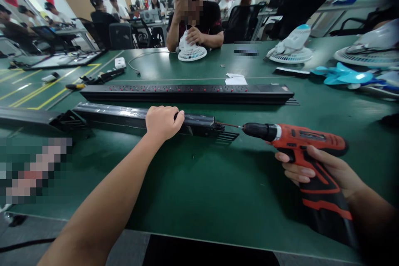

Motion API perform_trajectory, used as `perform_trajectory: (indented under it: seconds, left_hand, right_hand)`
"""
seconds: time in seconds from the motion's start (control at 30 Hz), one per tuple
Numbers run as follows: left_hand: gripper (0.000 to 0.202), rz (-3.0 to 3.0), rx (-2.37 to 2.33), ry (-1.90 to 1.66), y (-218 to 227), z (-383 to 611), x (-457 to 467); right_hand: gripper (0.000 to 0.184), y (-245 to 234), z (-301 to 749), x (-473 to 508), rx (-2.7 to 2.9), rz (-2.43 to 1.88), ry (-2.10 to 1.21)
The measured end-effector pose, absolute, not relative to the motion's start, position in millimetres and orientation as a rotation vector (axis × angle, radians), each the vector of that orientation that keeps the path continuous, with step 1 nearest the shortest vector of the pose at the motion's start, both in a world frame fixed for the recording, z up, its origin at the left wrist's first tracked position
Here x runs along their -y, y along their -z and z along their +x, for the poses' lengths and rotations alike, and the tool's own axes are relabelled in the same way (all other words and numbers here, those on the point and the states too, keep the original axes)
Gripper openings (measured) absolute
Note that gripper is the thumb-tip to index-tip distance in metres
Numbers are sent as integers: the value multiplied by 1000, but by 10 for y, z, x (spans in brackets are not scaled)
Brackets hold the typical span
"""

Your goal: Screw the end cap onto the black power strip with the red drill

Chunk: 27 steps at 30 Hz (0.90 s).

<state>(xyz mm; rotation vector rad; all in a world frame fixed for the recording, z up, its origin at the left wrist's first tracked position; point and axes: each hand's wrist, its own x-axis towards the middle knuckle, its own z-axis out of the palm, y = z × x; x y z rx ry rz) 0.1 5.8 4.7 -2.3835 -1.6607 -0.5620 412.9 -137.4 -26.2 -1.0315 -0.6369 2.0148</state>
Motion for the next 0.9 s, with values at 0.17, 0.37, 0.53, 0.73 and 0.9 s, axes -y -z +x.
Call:
perform_trajectory:
  seconds: [0.17, 0.37, 0.53, 0.73, 0.9]
  left_hand:
    - [50, -2376, 1680, 550, -71, 15, -49]
    - [52, -2384, 1691, 531, -78, 21, -41]
    - [50, -2382, 1696, 521, -83, 21, -46]
    - [49, -2375, 1707, 506, -97, 28, -41]
    - [50, -2380, 1701, 500, -85, 21, -42]
  right_hand:
    - [43, 258, 4116, 1377, 613, -1037, -1996]
    - [36, 254, 4099, 1374, 581, -1075, -1951]
    - [38, 235, 4082, 1355, 619, -1051, -1953]
    - [41, 243, 4101, 1355, 633, -1041, -1995]
    - [40, 233, 4103, 1354, 634, -1031, -1992]
